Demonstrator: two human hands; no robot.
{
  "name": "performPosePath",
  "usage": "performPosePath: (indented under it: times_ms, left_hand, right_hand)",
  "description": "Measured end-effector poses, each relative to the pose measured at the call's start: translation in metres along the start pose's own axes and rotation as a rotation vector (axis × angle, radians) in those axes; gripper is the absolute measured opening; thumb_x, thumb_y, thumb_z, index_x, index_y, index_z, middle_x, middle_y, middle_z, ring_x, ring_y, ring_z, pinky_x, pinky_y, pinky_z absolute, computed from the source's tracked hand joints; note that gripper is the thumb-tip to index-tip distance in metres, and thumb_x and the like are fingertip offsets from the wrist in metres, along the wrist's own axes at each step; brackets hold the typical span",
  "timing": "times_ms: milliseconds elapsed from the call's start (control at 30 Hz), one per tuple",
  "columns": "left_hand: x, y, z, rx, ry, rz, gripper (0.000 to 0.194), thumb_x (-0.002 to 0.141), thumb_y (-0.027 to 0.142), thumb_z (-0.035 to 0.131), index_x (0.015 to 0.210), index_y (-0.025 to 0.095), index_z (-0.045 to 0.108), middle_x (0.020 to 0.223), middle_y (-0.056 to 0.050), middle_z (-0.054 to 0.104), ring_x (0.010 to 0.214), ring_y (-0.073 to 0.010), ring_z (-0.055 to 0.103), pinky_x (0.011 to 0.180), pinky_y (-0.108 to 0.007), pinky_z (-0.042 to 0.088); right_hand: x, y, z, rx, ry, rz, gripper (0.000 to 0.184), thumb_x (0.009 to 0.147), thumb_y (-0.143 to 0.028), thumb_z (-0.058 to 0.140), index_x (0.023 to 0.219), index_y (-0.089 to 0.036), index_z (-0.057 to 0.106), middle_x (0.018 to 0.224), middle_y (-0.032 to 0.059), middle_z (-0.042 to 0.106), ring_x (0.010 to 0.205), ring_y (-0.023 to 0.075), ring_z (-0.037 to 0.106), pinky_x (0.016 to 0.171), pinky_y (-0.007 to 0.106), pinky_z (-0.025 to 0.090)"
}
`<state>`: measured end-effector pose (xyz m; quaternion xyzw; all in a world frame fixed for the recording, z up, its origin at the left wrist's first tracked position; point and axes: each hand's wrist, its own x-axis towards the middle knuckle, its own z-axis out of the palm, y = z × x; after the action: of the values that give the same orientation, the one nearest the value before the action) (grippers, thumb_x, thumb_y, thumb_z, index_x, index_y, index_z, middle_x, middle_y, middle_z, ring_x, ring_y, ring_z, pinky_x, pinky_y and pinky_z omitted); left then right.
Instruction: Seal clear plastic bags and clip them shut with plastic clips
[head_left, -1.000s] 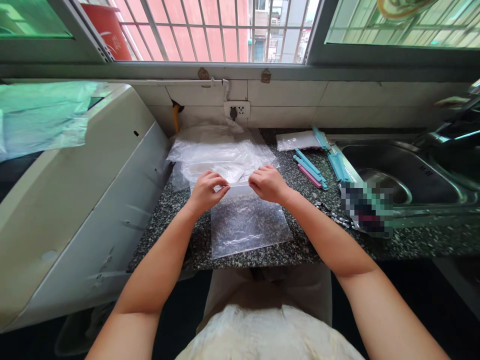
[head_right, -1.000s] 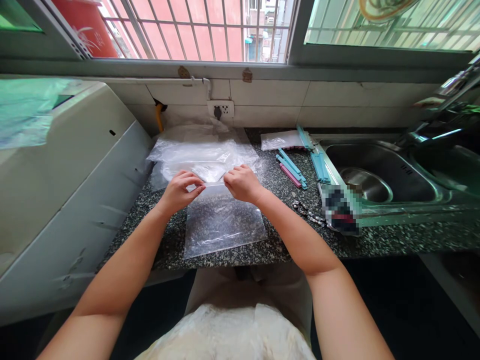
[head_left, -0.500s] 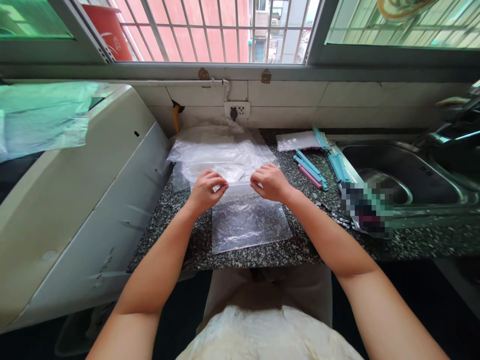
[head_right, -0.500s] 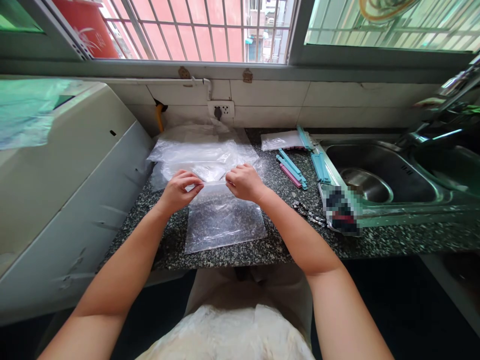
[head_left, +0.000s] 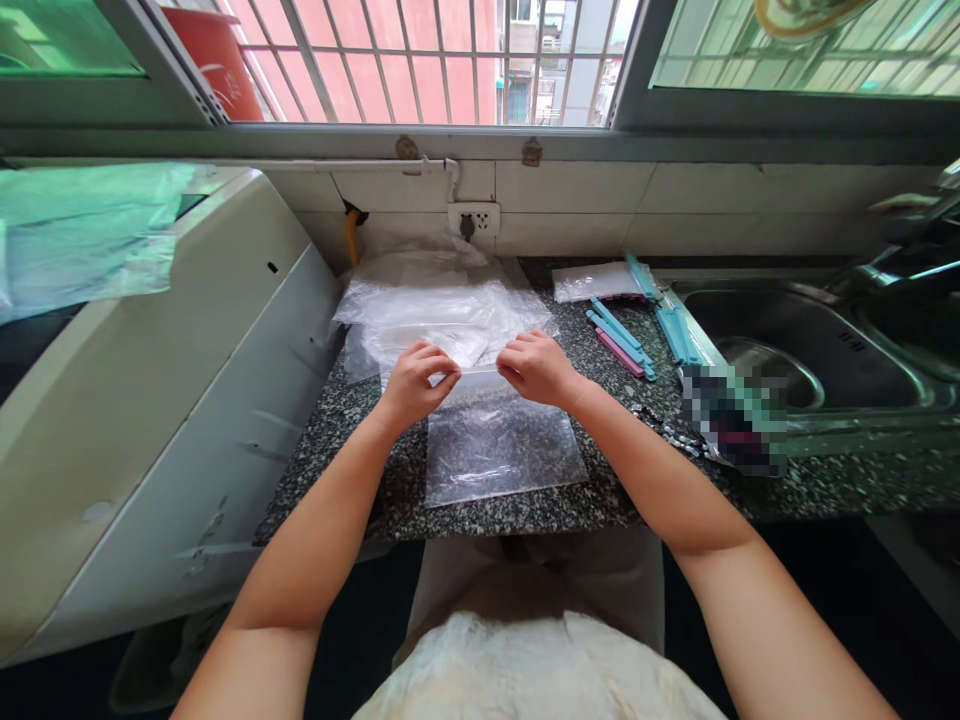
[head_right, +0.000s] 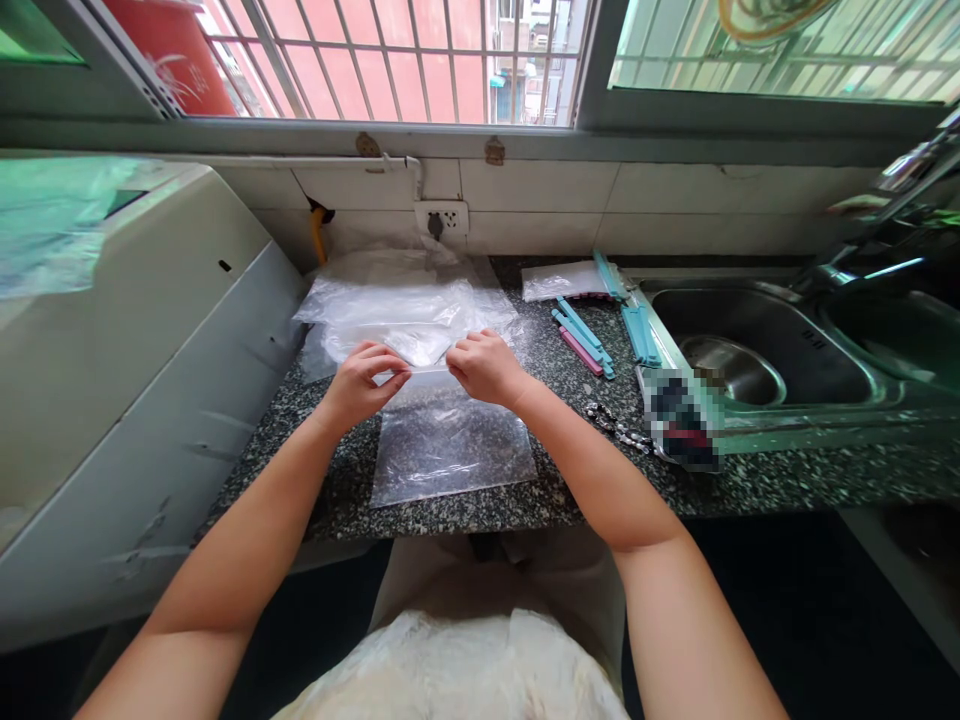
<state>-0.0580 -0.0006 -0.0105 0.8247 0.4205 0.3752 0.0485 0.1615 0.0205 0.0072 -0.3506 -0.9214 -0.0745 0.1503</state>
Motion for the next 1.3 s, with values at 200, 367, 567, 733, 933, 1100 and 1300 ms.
performPosePath:
  times_ms: [200, 367, 567, 733, 933, 1100, 1300]
  left_hand:
    - [0.0, -0.003, -0.004, -0.031, 0.017, -0.069, 0.014, 0.077, 0.029, 0.061, 0.068, 0.02, 0.066, 0.071, -0.003, 0.065, 0.076, -0.0188, 0.054, 0.076, -0.034, 0.044]
    - [0.0, -0.004, -0.006, -0.067, 0.049, -0.108, 0.014, 0.078, 0.029, 0.059, 0.068, 0.02, 0.064, 0.07, -0.003, 0.065, 0.076, -0.0186, 0.054, 0.076, -0.034, 0.044]
    - [0.0, -0.003, -0.004, -0.079, 0.042, -0.109, 0.015, 0.079, 0.027, 0.058, 0.067, 0.019, 0.063, 0.069, -0.002, 0.064, 0.075, -0.0175, 0.053, 0.076, -0.033, 0.044]
    - [0.0, 0.0, -0.003, -0.099, 0.034, -0.077, 0.015, 0.08, 0.026, 0.058, 0.067, 0.019, 0.063, 0.068, -0.002, 0.064, 0.073, -0.0172, 0.053, 0.074, -0.032, 0.043]
    - [0.0, 0.003, 0.001, -0.172, 0.035, -0.099, 0.015, 0.079, 0.028, 0.06, 0.067, 0.02, 0.064, 0.069, -0.002, 0.065, 0.071, -0.0165, 0.054, 0.074, -0.033, 0.044]
    - [-0.001, 0.001, 0.003, -0.3, 0.105, -0.155, 0.023, 0.078, 0.038, 0.063, 0.064, 0.019, 0.064, 0.067, -0.003, 0.066, 0.069, -0.0163, 0.056, 0.073, -0.034, 0.045]
    - [-0.001, 0.001, 0.001, -0.358, 0.166, -0.207, 0.027, 0.077, 0.042, 0.063, 0.062, 0.019, 0.063, 0.066, -0.003, 0.064, 0.071, -0.0169, 0.057, 0.074, -0.034, 0.047]
  right_hand:
    - [-0.001, 0.006, -0.001, 0.009, 0.019, 0.013, 0.024, 0.087, -0.023, 0.044, 0.077, -0.015, 0.064, 0.075, 0.0074, 0.066, 0.071, 0.0176, 0.047, 0.068, 0.031, 0.023]
    - [-0.002, 0.013, -0.002, 0.023, 0.029, 0.037, 0.022, 0.085, -0.022, 0.046, 0.076, -0.016, 0.065, 0.076, 0.0069, 0.067, 0.072, 0.0178, 0.048, 0.069, 0.031, 0.025]
    - [-0.003, 0.013, -0.002, 0.04, 0.033, 0.049, 0.02, 0.084, -0.021, 0.047, 0.075, -0.016, 0.064, 0.075, 0.0067, 0.067, 0.072, 0.0176, 0.05, 0.07, 0.031, 0.026]
    - [-0.003, 0.009, -0.002, 0.078, 0.058, 0.036, 0.016, 0.082, -0.028, 0.053, 0.078, -0.017, 0.064, 0.076, 0.0053, 0.067, 0.073, 0.0176, 0.05, 0.07, 0.03, 0.027]
    - [-0.001, 0.002, -0.001, 0.097, 0.068, -0.025, 0.021, 0.085, -0.024, 0.047, 0.074, -0.017, 0.063, 0.073, 0.0052, 0.065, 0.071, 0.017, 0.049, 0.067, 0.03, 0.026]
    - [-0.002, 0.005, -0.002, 0.145, 0.109, -0.007, 0.021, 0.084, -0.024, 0.047, 0.072, -0.018, 0.063, 0.073, 0.0047, 0.065, 0.069, 0.0162, 0.05, 0.068, 0.03, 0.029]
    - [-0.003, 0.009, -0.003, 0.157, 0.14, 0.03, 0.02, 0.083, -0.025, 0.049, 0.072, -0.018, 0.063, 0.072, 0.0042, 0.066, 0.07, 0.016, 0.052, 0.069, 0.03, 0.032]
